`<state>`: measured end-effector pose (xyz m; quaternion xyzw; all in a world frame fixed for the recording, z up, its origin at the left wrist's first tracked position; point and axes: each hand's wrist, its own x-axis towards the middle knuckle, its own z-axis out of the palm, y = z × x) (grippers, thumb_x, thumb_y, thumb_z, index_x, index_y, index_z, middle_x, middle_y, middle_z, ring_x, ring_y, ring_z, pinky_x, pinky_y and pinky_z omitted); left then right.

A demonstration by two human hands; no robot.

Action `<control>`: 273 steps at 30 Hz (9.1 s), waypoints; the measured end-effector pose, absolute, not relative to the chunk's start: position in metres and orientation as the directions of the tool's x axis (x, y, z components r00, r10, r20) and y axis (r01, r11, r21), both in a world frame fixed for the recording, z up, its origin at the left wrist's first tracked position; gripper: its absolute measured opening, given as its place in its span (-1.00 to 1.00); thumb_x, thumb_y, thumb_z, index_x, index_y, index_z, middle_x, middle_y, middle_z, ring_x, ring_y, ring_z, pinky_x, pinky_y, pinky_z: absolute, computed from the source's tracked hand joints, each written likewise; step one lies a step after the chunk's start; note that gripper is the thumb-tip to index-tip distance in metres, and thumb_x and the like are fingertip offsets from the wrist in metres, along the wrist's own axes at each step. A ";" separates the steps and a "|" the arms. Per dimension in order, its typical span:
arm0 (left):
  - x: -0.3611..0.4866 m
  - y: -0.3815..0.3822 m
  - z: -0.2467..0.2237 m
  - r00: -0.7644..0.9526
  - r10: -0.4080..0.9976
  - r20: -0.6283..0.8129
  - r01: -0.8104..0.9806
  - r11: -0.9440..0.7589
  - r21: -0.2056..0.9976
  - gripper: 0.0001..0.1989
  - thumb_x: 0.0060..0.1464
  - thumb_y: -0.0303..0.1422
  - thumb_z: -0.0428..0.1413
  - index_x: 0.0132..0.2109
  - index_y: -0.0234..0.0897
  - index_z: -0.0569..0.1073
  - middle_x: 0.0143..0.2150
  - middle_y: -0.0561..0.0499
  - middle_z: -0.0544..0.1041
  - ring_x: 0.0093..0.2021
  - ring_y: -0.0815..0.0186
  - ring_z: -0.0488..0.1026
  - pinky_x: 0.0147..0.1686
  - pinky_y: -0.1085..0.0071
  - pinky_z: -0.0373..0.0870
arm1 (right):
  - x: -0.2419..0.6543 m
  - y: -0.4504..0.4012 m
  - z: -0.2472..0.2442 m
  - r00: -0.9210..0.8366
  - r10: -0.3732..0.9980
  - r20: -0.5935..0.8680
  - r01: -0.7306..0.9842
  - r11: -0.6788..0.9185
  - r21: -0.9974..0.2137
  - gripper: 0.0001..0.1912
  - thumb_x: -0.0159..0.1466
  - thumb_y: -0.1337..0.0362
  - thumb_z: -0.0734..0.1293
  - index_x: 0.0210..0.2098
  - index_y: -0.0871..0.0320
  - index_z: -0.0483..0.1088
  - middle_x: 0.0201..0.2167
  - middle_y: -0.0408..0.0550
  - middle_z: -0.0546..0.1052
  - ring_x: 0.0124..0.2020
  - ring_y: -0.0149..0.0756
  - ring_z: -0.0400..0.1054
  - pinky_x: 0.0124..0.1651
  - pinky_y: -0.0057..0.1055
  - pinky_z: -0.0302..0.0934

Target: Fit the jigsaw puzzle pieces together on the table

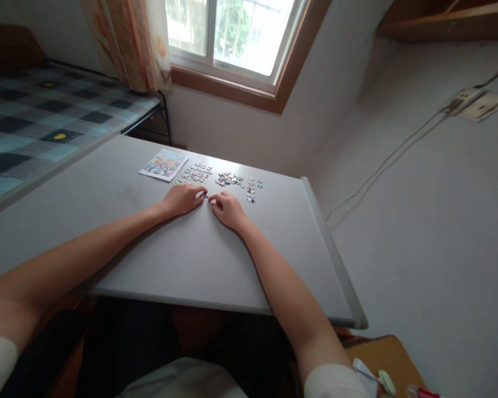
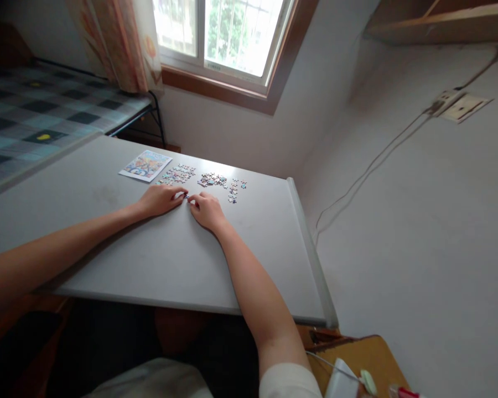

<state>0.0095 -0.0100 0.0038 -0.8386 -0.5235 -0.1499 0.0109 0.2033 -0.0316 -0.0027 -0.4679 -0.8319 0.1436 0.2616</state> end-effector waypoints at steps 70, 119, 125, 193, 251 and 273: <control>0.005 0.006 0.006 0.340 0.900 0.272 0.781 -0.431 0.452 -0.62 0.10 -0.20 0.03 -0.01 -0.21 0.55 -0.51 0.05 0.48 -0.48 0.34 0.36 -0.42 0.45 0.20 | 0.206 -0.019 -0.005 -0.128 0.897 0.423 0.717 0.378 -0.585 -0.76 0.20 0.35 0.18 -0.28 0.14 0.49 -0.28 -0.05 0.46 -0.35 -0.33 0.31 -0.11 -0.34 0.22; 0.009 -0.033 0.008 0.404 0.845 0.351 0.902 -0.433 0.003 -0.59 0.20 -0.11 -0.01 0.03 -0.24 0.48 0.05 -0.12 0.48 0.10 0.03 0.26 0.02 0.10 0.17 | 0.206 -0.024 -0.006 -0.251 0.888 0.384 0.854 0.390 -0.345 -0.64 0.29 0.26 0.20 0.00 0.19 0.46 0.02 0.07 0.45 0.08 -0.07 0.16 0.15 -0.13 0.11; 0.012 -0.033 0.009 0.280 0.892 0.356 0.953 -0.302 0.006 -0.59 0.19 -0.11 -0.02 0.02 -0.28 0.47 0.07 -0.22 0.43 0.09 -0.02 0.22 0.03 0.06 0.12 | 0.204 -0.020 -0.001 -0.191 0.909 0.371 0.920 0.297 -0.254 -0.55 0.33 0.14 0.16 0.12 0.19 0.37 0.18 0.07 0.36 0.19 -0.01 0.06 0.22 -0.07 0.01; 0.007 -0.027 0.004 0.419 0.884 0.208 0.816 -0.467 0.341 -0.63 0.20 -0.16 -0.02 0.11 -0.09 0.43 -0.44 0.09 0.51 -0.44 0.31 0.43 -0.41 0.45 0.19 | 0.187 -0.029 -0.004 -0.232 0.927 0.296 0.305 0.358 -0.882 -0.78 0.20 0.31 0.22 -0.18 0.19 0.42 -0.57 -0.22 0.43 -0.51 -0.44 0.30 -0.33 -0.48 0.19; 0.006 -0.026 0.003 0.443 0.880 0.173 0.810 -0.475 0.343 -0.65 0.19 -0.14 -0.04 -0.13 -0.18 0.57 -0.45 0.02 0.54 -0.44 0.32 0.42 -0.44 0.46 0.11 | 0.185 -0.030 -0.005 -0.268 0.915 0.302 0.510 0.401 -0.761 -0.69 0.21 0.40 0.22 -0.11 0.24 0.50 -0.31 -0.02 0.57 -0.35 -0.41 0.35 -0.16 -0.45 0.23; 0.006 -0.026 0.004 0.449 0.875 0.182 0.802 -0.484 0.350 -0.66 0.18 -0.15 -0.03 -0.13 -0.19 0.57 -0.45 0.03 0.54 -0.45 0.33 0.41 -0.44 0.46 0.12 | 0.185 -0.032 -0.003 -0.270 0.916 0.297 0.505 0.397 -0.766 -0.69 0.21 0.40 0.21 -0.12 0.24 0.50 -0.35 -0.04 0.55 -0.35 -0.41 0.35 -0.15 -0.45 0.22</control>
